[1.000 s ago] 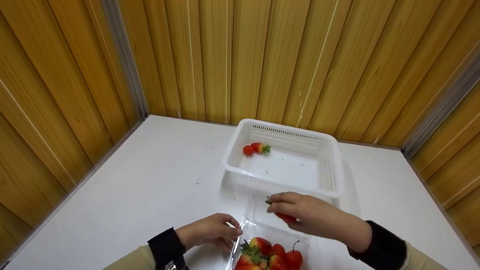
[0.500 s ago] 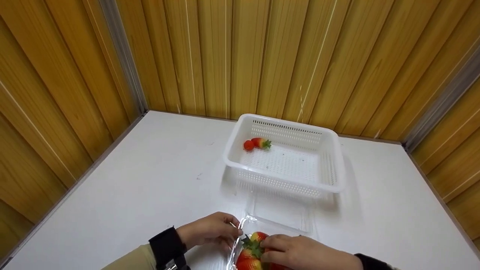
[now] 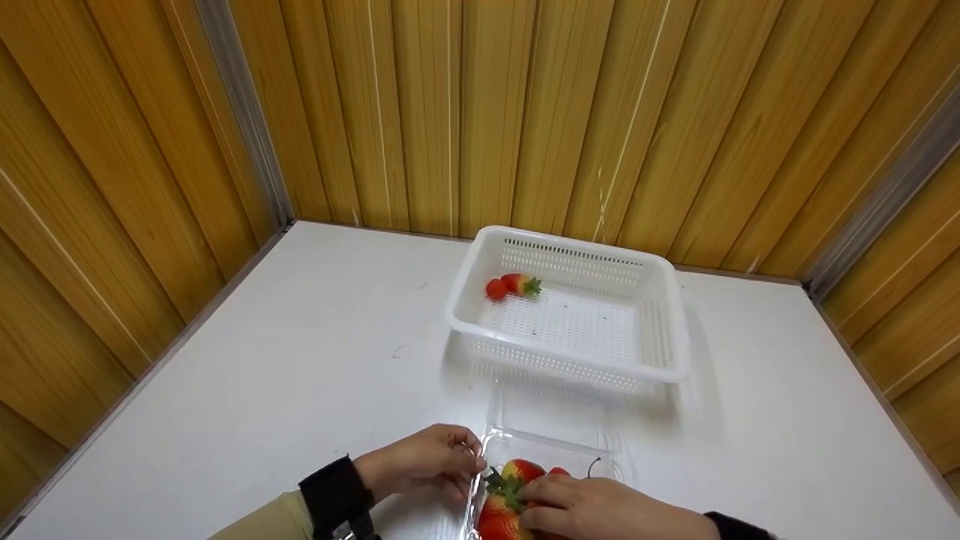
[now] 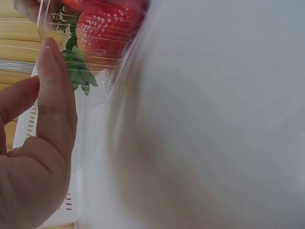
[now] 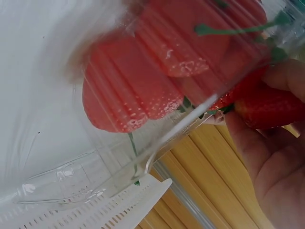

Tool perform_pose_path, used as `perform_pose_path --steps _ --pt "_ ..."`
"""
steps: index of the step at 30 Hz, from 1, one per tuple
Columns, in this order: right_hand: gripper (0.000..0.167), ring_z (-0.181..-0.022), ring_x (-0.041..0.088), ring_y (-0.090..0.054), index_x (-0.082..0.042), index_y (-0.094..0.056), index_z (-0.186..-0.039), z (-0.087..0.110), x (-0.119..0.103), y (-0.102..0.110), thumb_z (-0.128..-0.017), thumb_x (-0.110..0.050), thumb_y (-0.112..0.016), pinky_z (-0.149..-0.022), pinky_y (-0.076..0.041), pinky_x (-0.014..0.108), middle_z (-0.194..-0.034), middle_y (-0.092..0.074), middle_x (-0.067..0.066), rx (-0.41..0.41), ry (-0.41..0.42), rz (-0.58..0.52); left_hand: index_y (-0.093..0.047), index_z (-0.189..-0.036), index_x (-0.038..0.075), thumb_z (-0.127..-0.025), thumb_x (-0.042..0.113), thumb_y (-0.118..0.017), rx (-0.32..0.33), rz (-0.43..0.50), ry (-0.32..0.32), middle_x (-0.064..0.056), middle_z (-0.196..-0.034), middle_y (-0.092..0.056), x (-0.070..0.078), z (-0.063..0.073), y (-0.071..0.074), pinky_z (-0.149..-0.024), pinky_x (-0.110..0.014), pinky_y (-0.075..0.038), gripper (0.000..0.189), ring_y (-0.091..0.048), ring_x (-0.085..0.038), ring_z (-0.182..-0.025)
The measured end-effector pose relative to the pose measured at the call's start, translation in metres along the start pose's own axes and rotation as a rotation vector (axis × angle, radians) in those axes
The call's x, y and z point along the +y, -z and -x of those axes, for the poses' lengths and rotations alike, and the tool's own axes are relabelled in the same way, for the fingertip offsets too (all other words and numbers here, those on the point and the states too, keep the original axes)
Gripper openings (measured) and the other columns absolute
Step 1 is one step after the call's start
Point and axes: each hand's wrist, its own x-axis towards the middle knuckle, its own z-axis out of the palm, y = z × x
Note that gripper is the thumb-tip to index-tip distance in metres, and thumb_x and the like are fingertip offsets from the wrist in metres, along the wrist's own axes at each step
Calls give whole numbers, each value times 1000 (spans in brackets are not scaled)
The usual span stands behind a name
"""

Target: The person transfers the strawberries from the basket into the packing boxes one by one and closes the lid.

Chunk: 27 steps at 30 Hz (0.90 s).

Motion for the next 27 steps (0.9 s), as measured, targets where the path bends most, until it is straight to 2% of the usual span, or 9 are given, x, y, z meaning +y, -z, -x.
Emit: perform_pose_path --steps 6,12,19,27 --pt "38 -113 13 -64 -20 -59 -136 1 2 -1 -108 -42 -48 -81 -54 14 -136 -62 1 -7 -19 -27 -58 -92 14 -95 2 -64 16 -3 -6 3 -72 -62 0 0 0 -54 -15 -54 13 -60 -5 -59" --pt "42 -112 13 -63 -18 -58 -138 2 3 -1 -107 -44 -50 -84 -57 18 -137 -61 2 -19 -25 -17 -60 -98 6 -94 3 -66 31 -7 -22 2 -74 -63 0 -2 1 -55 -16 -55 8 -61 -6 -60" --pt "51 -118 15 -61 -19 -53 -146 4 5 -3 -105 -50 -51 -83 -58 21 -144 -58 3 -67 -90 -73 -60 -102 4 -94 4 -66 47 -14 -23 2 -73 -63 1 -3 -1 -54 -15 -55 10 -61 -6 -59" --pt "45 -115 16 -64 -19 -52 -146 7 6 -10 -107 -42 -49 -78 -55 16 -141 -58 5 44 -15 45 -58 -98 8 -93 5 -67 39 -16 -19 3 -72 -62 -1 -5 -2 -53 -16 -55 10 -60 -5 -59"
